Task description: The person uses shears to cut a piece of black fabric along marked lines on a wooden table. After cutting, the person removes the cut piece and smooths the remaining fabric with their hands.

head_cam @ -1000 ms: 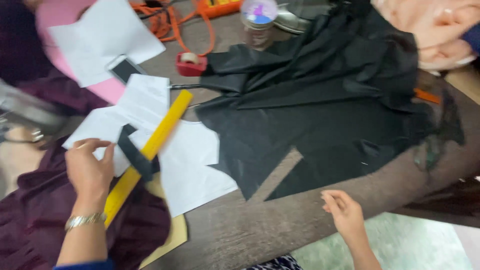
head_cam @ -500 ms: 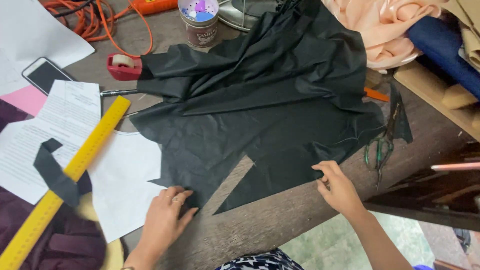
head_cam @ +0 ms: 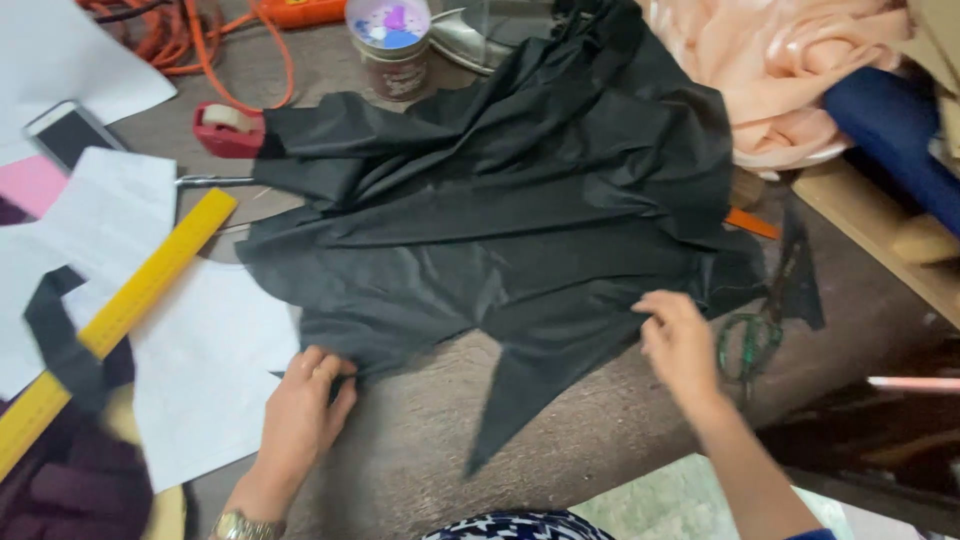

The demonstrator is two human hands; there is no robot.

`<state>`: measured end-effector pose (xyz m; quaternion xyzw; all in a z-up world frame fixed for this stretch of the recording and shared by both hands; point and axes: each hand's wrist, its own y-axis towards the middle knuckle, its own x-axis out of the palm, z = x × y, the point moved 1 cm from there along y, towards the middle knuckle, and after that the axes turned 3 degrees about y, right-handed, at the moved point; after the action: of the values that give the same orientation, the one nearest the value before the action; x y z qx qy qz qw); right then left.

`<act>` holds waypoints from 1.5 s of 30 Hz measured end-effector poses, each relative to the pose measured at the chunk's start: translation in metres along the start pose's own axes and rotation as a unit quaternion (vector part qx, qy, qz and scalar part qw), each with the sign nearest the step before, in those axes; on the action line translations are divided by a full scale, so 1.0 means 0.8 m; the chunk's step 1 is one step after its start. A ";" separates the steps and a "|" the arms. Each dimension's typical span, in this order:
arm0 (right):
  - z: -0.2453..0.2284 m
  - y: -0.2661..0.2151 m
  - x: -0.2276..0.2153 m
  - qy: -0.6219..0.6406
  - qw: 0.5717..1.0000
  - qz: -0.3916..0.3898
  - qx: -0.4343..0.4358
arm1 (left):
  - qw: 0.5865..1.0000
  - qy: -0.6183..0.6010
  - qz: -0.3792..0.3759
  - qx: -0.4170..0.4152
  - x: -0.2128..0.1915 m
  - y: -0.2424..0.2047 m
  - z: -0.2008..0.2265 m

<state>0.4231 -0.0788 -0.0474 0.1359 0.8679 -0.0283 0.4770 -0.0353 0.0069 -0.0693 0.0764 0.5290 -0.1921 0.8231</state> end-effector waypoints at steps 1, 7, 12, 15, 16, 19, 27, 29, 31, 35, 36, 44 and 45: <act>-0.001 0.013 -0.006 0.121 0.988 0.023 0.088 | 0.998 -0.047 0.031 0.016 -0.003 0.003 0.003; -0.037 0.049 -0.066 0.250 0.962 0.051 0.100 | 0.984 -0.156 0.027 0.082 -0.038 -0.002 0.051; -0.022 0.012 -0.088 0.089 0.992 0.070 0.053 | 0.979 -0.153 -0.065 0.115 -0.029 -0.027 0.091; 0.023 -0.012 -0.079 0.073 0.990 0.062 0.108 | 0.970 -0.167 -0.089 0.154 -0.018 -0.039 0.101; 0.040 -0.018 -0.075 0.086 0.989 0.062 0.106 | 0.966 -0.173 -0.104 0.162 -0.013 -0.043 0.101; 0.066 -0.035 -0.066 0.108 0.984 0.052 0.130 | 0.969 -0.190 -0.052 0.148 -0.014 -0.041 0.093; 0.064 -0.040 -0.051 0.115 0.978 0.015 0.172 | 0.955 0.047 0.225 -0.188 -0.026 -0.043 -0.121; 0.067 -0.041 -0.045 0.127 0.974 0.017 0.185 | 0.925 0.036 0.090 -0.368 -0.058 -0.044 -0.129; 0.097 -0.042 -0.034 0.145 0.975 0.015 0.165 | 0.920 0.033 0.068 -0.386 -0.058 -0.045 -0.140; 0.039 -0.035 -0.044 0.067 0.978 0.002 0.200 | 0.911 0.010 0.046 -0.409 -0.065 -0.042 -0.144; 0.043 -0.035 -0.044 0.065 0.977 0.004 0.202 | 0.913 0.009 0.044 -0.406 -0.072 -0.042 -0.140; 0.003 -0.032 -0.061 0.062 0.981 -0.012 0.184 | 0.926 -0.022 0.032 -0.374 -0.103 -0.061 -0.155; 0.008 -0.033 -0.062 0.060 0.980 -0.011 0.187 | 0.928 -0.023 0.030 -0.372 -0.119 -0.064 -0.152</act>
<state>0.4465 -0.1156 -0.0112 0.2150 0.8758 -0.1868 0.3896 -0.1927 0.0221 -0.0314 -0.2238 0.5407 0.0410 0.8099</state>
